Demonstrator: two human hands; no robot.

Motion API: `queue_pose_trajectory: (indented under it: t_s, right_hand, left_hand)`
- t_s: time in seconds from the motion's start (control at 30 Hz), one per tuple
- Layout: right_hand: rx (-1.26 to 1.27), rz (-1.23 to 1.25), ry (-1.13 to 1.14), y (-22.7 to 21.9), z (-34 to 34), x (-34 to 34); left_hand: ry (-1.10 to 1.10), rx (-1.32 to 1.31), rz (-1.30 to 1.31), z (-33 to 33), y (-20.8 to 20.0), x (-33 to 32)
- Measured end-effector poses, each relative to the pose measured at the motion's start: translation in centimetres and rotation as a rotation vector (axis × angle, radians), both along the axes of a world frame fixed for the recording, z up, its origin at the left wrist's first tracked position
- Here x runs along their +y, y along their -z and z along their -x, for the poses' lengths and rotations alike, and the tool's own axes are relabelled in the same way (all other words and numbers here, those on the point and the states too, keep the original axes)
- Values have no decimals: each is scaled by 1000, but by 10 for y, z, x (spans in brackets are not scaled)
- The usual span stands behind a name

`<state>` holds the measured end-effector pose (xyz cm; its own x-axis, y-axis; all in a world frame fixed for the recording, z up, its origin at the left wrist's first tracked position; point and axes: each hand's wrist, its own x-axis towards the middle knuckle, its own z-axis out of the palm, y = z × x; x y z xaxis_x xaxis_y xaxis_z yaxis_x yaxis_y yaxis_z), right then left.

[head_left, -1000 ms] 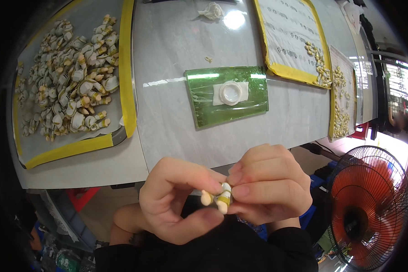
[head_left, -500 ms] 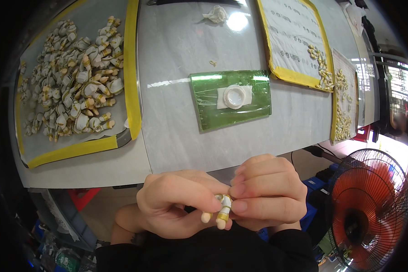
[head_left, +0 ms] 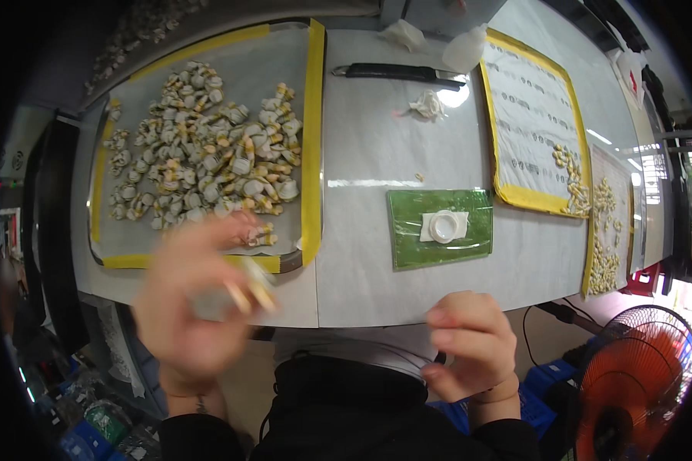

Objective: The person assembles small plastic toy figures by hand, dipping plastic toy parts into a pool of adhesive, then joining them together.

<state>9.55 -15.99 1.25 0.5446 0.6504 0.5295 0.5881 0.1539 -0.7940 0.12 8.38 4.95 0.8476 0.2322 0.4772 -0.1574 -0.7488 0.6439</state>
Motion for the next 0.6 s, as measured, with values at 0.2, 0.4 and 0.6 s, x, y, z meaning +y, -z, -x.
queue_pose_trajectory:
  t_s: [0.2, 0.4, 0.6]
  right_hand:
    - [18, -76, 328, 9, -5, -32]
    - [15, -88, 530, 8, -2, -62]
    - [-7, 3, 637, 3, -18, -102]
  left_hand:
    - [-127, 315, -169, -54, -39, 115]
    - [-501, 365, -574, -167, 3, 290]
    - [-497, 247, -952, -180, 57, 391]
